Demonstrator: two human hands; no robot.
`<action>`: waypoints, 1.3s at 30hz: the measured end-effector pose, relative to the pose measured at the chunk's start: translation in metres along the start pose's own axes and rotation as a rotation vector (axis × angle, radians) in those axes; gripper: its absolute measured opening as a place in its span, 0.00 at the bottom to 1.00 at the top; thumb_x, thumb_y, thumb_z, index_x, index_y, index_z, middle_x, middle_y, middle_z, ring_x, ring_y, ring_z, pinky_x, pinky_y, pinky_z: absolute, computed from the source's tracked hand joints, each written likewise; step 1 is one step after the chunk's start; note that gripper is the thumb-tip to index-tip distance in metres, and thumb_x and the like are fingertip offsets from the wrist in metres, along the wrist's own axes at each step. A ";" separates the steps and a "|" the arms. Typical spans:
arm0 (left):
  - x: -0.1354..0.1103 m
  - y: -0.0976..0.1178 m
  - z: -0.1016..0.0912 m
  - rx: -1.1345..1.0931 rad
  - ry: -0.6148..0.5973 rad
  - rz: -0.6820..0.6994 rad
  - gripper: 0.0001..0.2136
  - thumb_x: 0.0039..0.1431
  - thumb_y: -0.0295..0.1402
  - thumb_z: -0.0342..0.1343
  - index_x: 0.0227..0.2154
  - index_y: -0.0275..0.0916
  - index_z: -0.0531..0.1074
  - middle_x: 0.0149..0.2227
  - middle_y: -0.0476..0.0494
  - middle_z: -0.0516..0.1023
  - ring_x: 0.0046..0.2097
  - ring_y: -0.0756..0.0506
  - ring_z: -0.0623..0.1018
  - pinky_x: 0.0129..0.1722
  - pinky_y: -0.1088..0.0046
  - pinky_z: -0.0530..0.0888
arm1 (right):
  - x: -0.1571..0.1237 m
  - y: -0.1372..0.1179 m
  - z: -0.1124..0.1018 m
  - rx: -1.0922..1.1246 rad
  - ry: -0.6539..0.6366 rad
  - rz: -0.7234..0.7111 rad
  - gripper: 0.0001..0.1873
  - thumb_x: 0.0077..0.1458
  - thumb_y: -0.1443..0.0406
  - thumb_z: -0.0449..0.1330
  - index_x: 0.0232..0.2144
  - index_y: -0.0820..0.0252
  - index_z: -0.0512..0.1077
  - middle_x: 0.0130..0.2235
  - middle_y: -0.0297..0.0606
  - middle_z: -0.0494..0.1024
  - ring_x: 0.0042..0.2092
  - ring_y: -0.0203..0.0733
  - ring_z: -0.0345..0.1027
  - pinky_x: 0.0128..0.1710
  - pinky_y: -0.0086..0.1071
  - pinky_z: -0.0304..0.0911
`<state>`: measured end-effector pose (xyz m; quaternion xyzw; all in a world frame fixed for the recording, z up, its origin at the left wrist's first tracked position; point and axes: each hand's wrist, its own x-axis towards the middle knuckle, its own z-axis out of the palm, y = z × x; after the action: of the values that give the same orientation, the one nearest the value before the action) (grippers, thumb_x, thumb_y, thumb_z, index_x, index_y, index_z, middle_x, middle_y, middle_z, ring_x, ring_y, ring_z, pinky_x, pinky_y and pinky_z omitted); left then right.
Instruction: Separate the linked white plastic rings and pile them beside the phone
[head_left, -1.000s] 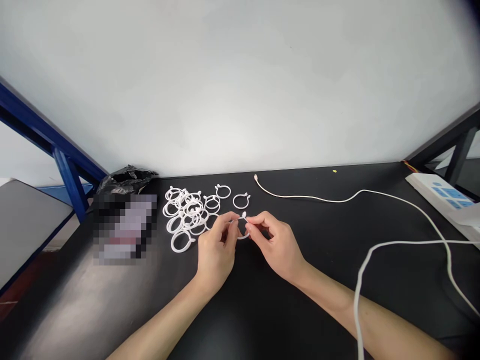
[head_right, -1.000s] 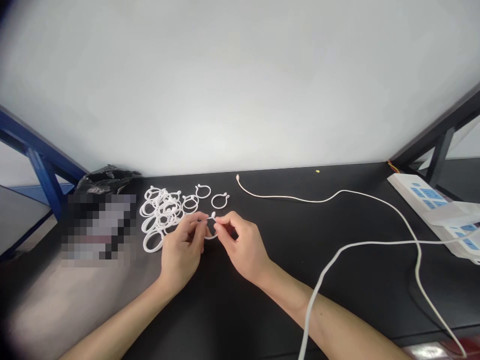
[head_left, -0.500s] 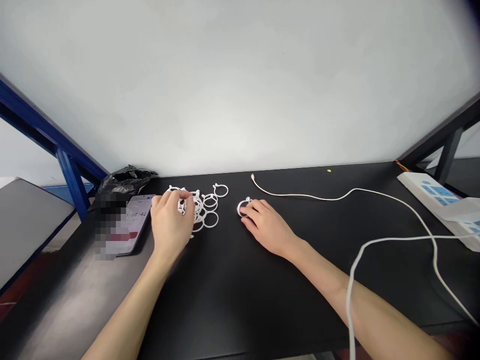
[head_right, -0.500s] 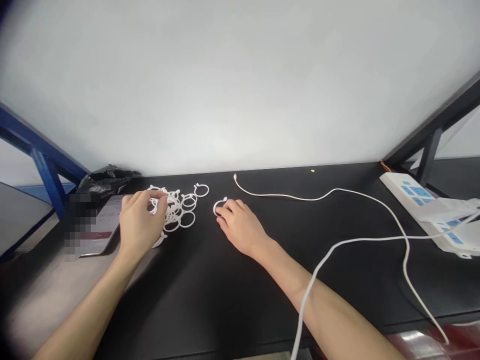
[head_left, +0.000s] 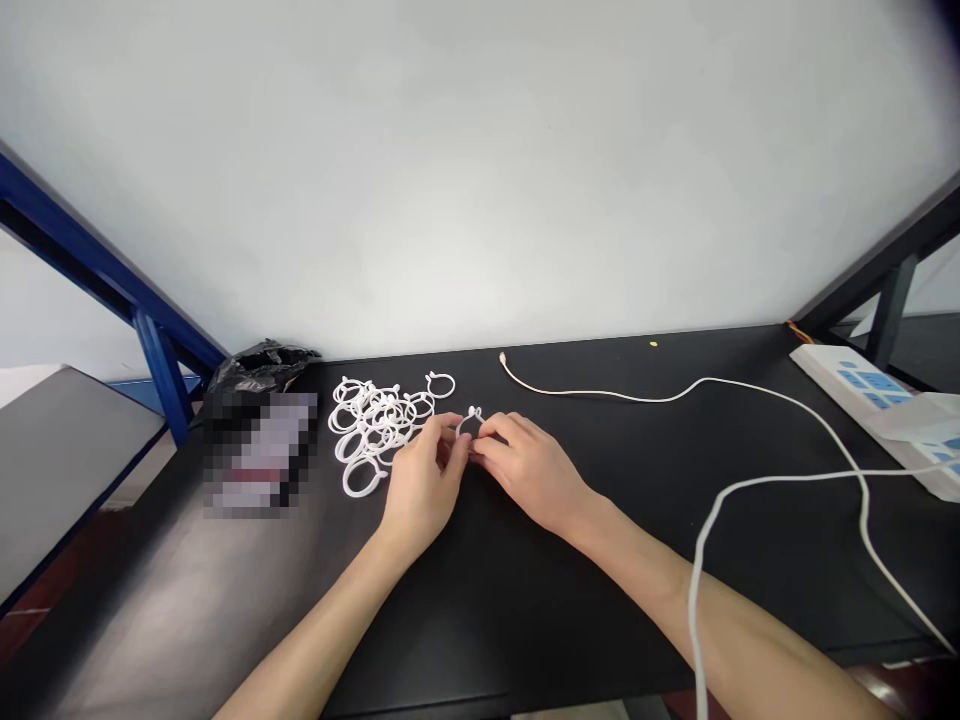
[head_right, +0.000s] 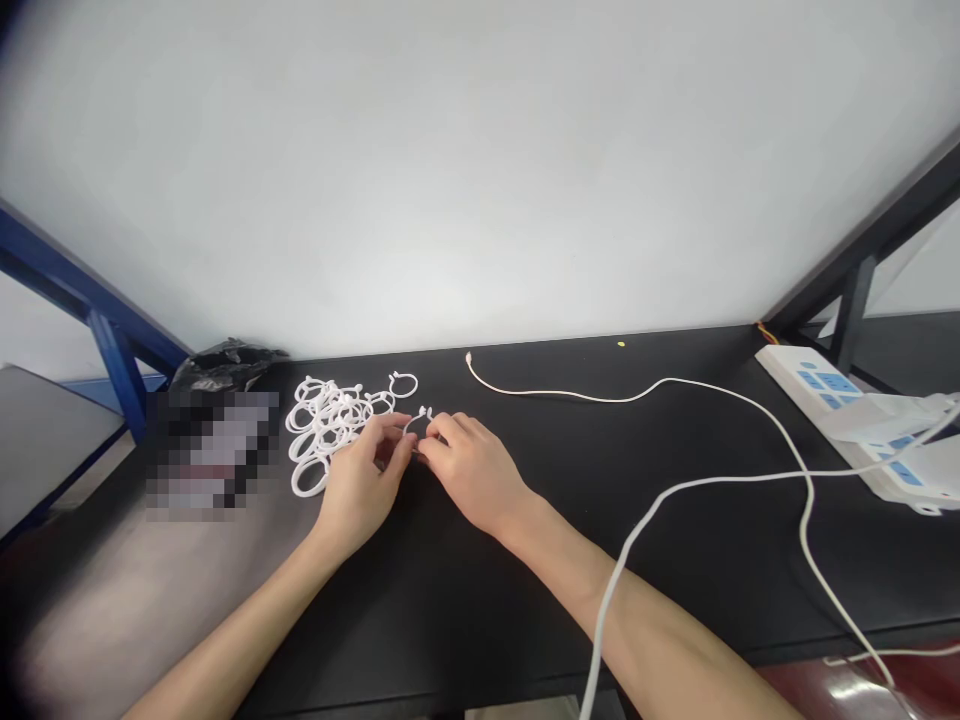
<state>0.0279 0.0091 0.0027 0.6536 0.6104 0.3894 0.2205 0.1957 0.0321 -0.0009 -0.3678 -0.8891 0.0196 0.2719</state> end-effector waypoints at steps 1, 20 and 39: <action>-0.001 0.001 0.002 -0.042 -0.002 -0.022 0.10 0.63 0.38 0.50 0.43 0.42 0.69 0.30 0.50 0.78 0.29 0.48 0.76 0.32 0.72 0.71 | 0.000 -0.002 0.000 0.022 0.015 -0.007 0.11 0.64 0.68 0.53 0.33 0.58 0.74 0.38 0.39 0.74 0.39 0.41 0.67 0.40 0.37 0.69; -0.001 0.000 0.007 -0.214 0.067 -0.078 0.07 0.63 0.38 0.50 0.35 0.41 0.69 0.21 0.54 0.72 0.21 0.52 0.71 0.24 0.76 0.68 | 0.000 -0.017 0.002 0.685 0.199 0.505 0.08 0.61 0.63 0.56 0.42 0.56 0.71 0.35 0.35 0.80 0.34 0.38 0.77 0.35 0.32 0.73; 0.005 -0.003 -0.001 0.073 0.151 0.126 0.07 0.64 0.33 0.49 0.38 0.41 0.71 0.26 0.52 0.75 0.26 0.52 0.72 0.28 0.76 0.68 | 0.001 -0.009 0.002 0.579 0.164 0.398 0.12 0.66 0.64 0.51 0.48 0.55 0.71 0.39 0.35 0.80 0.41 0.38 0.76 0.43 0.33 0.71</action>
<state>0.0250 0.0144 0.0016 0.6670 0.5968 0.4283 0.1249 0.1885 0.0265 0.0000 -0.4419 -0.7329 0.2936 0.4259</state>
